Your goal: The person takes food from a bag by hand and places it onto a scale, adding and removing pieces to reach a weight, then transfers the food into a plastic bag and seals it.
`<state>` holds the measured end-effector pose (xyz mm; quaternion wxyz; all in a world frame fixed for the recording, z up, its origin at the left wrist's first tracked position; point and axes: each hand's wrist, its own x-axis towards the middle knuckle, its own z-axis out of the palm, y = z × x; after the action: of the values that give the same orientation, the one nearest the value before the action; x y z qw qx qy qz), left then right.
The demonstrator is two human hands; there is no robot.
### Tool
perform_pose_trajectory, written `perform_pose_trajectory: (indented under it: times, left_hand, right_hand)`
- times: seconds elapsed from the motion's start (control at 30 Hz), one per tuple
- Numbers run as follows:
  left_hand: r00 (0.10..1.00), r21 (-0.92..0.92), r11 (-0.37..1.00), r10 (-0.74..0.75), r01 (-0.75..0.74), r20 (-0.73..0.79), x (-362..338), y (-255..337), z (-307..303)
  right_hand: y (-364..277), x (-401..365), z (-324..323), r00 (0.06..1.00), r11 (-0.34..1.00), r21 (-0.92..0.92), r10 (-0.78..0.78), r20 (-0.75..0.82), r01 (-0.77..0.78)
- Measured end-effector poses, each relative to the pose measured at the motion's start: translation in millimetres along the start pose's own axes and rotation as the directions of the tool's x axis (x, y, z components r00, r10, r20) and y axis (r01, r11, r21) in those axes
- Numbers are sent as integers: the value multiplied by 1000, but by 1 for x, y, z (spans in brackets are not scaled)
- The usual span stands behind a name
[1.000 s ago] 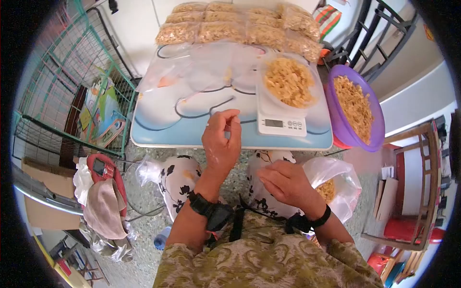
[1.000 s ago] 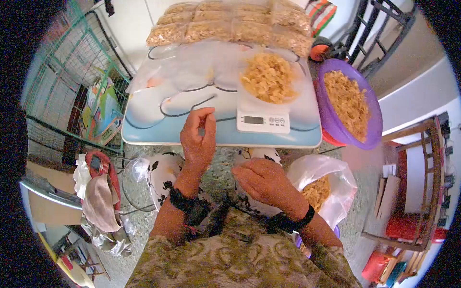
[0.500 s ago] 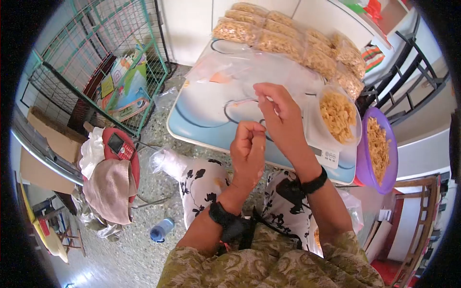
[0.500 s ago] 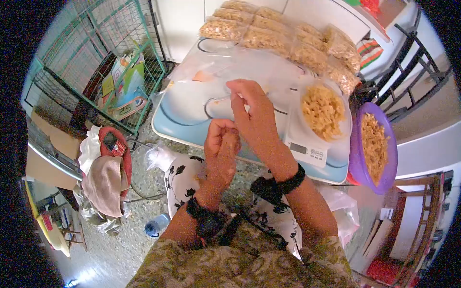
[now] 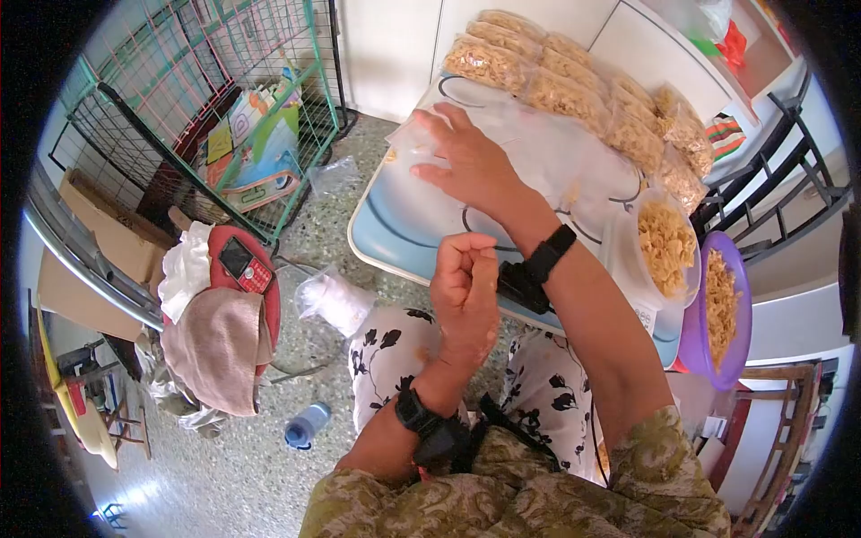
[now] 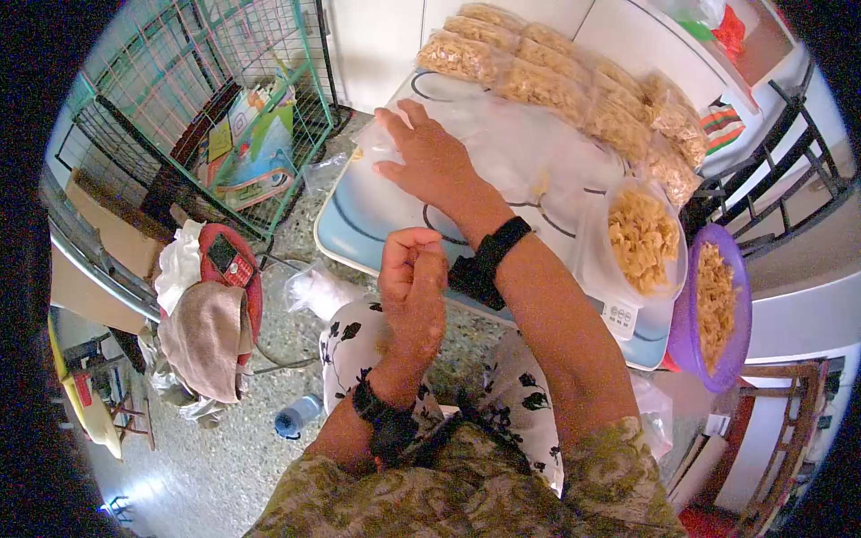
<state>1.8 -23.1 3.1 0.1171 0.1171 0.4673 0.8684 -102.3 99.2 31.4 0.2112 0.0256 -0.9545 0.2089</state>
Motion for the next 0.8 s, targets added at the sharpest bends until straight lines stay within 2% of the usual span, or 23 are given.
perform_pose_trajectory:
  times: [0.13,0.2,0.23,0.3,0.33,0.4,0.43,0.5,0.53,0.6,0.63,0.7,0.8]
  left_hand:
    - [1000,-72,997,17,-18,-7,3,-3,0]
    - [999,-65,997,49,-49,1,4,-2,1]
    - [999,-66,997,50,-50,-1,4,-1,2]
    - [999,10,1000,19,-19,38,3,0,2]
    - [999,7,1000,17,-17,39,2,-1,2]
    - [999,-36,999,22,-20,44,3,-5,1]
    - [999,-43,999,21,-18,49,3,-5,2]
    - [999,-4,1000,27,-27,39,5,-4,1]
    - [999,-8,1000,24,-24,46,5,-4,2]
    - [1000,-27,999,26,-26,-15,6,-3,5]
    - [1000,-29,999,23,-23,-6,7,-4,5]
    - [999,16,999,50,-50,16,9,-6,3]
    - [997,44,999,26,-29,76,12,-5,3]
  right_hand:
    - [14,2,15,999,996,-86,2,-45,-6]
    - [22,1,17,978,975,-87,197,-71,-203]
    - [25,-1,15,978,976,-88,195,-70,-201]
    - [29,-8,6,967,989,99,130,-221,-110]
    - [29,-12,1,967,989,96,131,-219,-112]
    - [26,-24,-14,953,955,256,207,-223,-147]
    - [18,-30,-23,952,957,248,207,-225,-149]
    - [0,-46,-42,907,710,637,418,-38,-300]
    - [-6,-53,-47,905,712,634,423,-43,-302]
    - [-14,-66,-53,849,488,825,528,-18,-286]
    - [-12,-71,-54,845,490,824,533,-25,-285]
    - [-8,-79,-55,824,343,921,565,-44,-186]
    - [-13,-95,-66,831,394,903,550,-81,-173]
